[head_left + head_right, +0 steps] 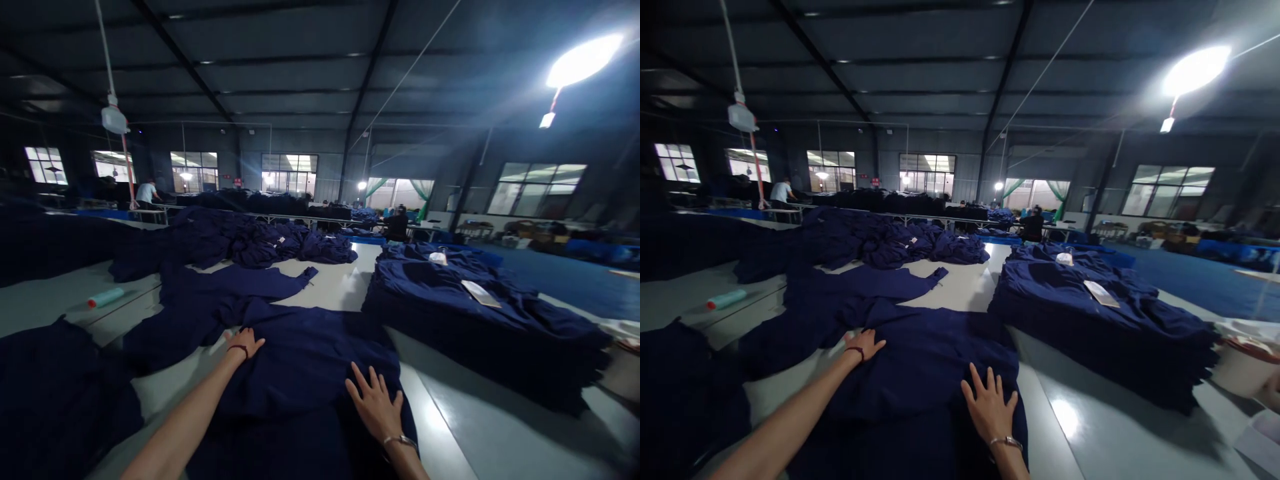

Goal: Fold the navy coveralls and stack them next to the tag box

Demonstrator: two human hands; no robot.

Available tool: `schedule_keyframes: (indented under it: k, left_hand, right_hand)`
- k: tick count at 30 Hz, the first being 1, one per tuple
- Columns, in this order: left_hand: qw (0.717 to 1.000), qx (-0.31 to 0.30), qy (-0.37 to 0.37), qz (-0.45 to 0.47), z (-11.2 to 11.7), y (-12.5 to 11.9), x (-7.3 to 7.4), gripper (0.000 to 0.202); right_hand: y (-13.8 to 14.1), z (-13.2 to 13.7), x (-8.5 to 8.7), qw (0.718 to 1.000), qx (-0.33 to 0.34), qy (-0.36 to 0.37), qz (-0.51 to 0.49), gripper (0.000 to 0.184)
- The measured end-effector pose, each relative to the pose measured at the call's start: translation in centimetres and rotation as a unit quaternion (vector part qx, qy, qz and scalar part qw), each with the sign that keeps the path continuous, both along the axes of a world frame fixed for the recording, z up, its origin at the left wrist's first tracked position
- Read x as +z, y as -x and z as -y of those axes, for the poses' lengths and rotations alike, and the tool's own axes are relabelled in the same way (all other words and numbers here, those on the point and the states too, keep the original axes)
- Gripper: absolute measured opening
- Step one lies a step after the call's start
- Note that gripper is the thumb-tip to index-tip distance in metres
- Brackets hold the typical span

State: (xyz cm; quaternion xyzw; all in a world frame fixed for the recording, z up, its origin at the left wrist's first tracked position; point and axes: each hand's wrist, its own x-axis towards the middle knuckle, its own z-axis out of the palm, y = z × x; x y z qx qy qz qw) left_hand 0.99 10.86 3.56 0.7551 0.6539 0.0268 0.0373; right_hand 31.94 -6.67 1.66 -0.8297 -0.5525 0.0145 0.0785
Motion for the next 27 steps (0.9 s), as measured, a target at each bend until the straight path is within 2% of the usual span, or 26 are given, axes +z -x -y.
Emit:
schedule_keyframes:
  k: [2,4,5,7,12,15,18,21,23,25,27]
  left_hand:
    - [0.997,-0.036,-0.069,0.003,-0.9,-1.5,0.7,0.049]
    - [0.987,-0.107,-0.116,0.017,-2.0,-2.9,1.2,0.038]
    - [0.983,-0.134,-0.123,0.028,-2.7,-3.5,1.4,0.036]
    - [0.98,-0.149,-0.118,0.051,-4.4,-4.4,1.5,0.037]
    - [0.982,-0.131,-0.111,0.076,-9.5,-5.4,1.3,0.04]
    - [0.987,-0.105,-0.099,0.067,-11.9,-5.9,0.4,0.039]
    - [0.993,-0.077,-0.078,0.052,-12.8,-6.3,-0.8,0.031]
    - [0.992,-0.059,-0.09,0.066,-12.6,-6.5,-0.5,0.02]
    - [0.988,-0.039,-0.121,0.092,-12.3,-6.6,0.7,0.019]
    - [0.981,-0.008,-0.15,0.122,-12.5,-6.9,2.2,0.024]
    - [0.974,0.045,-0.154,0.157,-13.0,-7.3,3.0,0.028]
  right_hand:
    - [-0.3,-1.7,1.0,1.0,-0.003,-0.027,0.01,0.057]
    - [-0.9,-3.9,1.8,0.998,0.009,-0.059,0.029,0.053]
    - [-1.3,-5.1,2.1,0.997,0.022,-0.072,0.035,0.051]
    - [-2.4,-7.8,2.3,0.994,0.051,-0.094,0.039,0.048]
    - [-5.9,-14.6,2.0,0.991,0.076,-0.109,0.009,0.044]
    - [-7.7,-17.8,1.7,0.994,0.067,-0.089,-0.017,0.054]
    - [-9.2,-19.6,1.0,0.997,0.043,-0.058,-0.018,0.062]
    - [-10.4,-19.9,0.5,0.999,0.013,-0.04,-0.015,0.049]
    - [-11.1,-20.0,0.5,0.996,-0.009,-0.079,-0.028,0.037]
    - [-11.4,-20.4,0.7,0.982,-0.035,-0.175,-0.056,0.031]
    - [-11.1,-21.3,0.6,0.956,-0.039,-0.277,-0.085,0.034]
